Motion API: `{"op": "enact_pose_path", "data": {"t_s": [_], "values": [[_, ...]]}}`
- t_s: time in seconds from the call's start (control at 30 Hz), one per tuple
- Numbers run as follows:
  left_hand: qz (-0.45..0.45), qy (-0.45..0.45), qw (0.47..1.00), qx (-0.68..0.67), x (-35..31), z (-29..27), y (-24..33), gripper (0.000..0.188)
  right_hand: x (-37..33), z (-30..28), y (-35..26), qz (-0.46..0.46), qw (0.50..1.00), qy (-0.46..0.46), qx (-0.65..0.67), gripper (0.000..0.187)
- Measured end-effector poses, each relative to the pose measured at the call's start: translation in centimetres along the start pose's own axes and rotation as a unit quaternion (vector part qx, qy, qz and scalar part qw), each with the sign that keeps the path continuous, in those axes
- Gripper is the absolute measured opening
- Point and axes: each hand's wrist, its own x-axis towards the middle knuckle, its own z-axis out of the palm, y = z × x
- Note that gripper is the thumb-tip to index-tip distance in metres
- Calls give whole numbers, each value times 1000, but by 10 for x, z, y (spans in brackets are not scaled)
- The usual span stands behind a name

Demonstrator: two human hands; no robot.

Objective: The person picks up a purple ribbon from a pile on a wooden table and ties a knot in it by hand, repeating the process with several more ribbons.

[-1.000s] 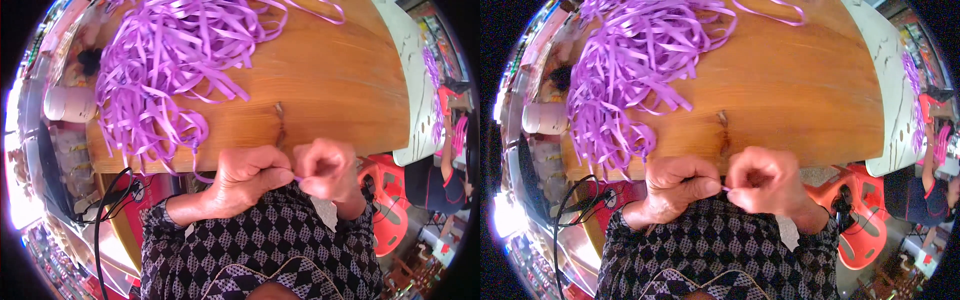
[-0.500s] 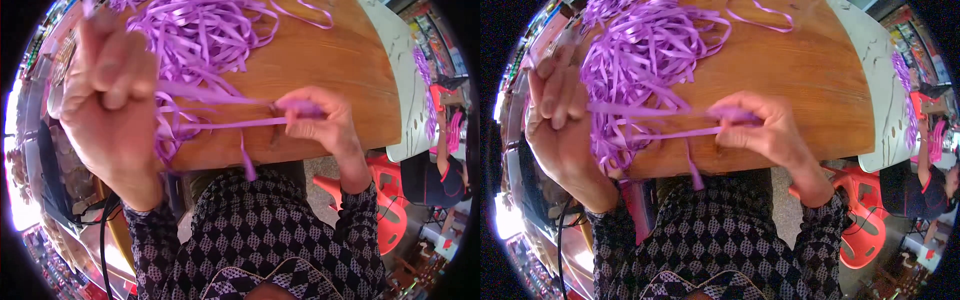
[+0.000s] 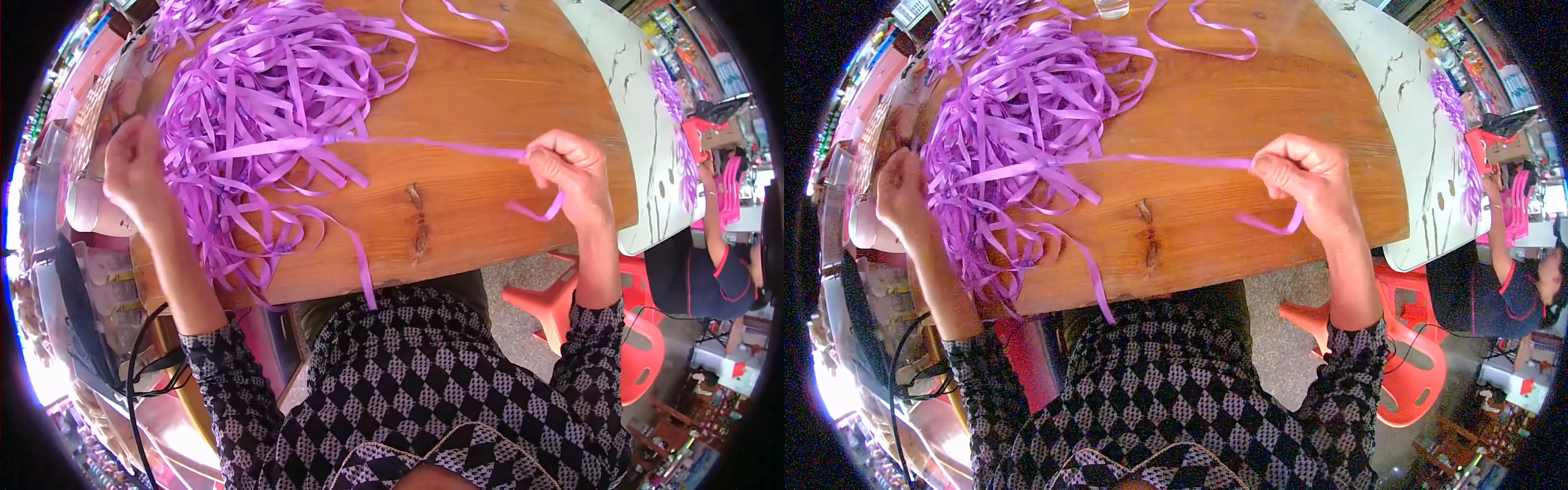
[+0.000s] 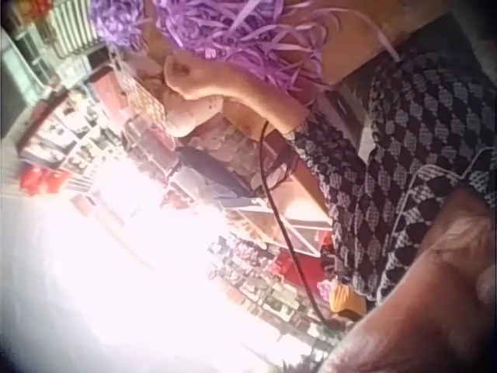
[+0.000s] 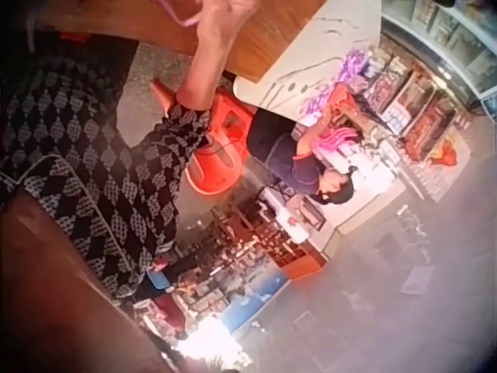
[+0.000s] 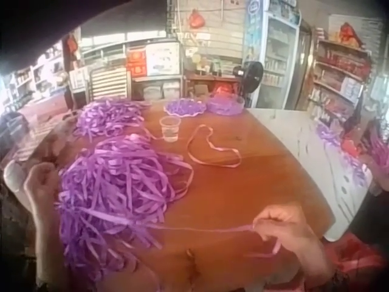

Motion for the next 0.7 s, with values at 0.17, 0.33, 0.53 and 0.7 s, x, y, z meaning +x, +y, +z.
{"op": "enact_pose_path", "data": {"t_s": [0.17,0.33,0.53,0.7], "values": [[251,-130,939,199,-76,89,81,74,-14,49,-30,108,989,-91,-52,7],[-141,-461,841,-247,-139,123,95,36,-19,68,-38,-84,990,-106,-43,3],[-433,-423,750,-267,-129,90,77,13,-25,31,-13,13,998,-59,2,9],[-527,-303,651,-454,-124,82,67,21,-38,50,7,14,999,19,-33,8]]}}
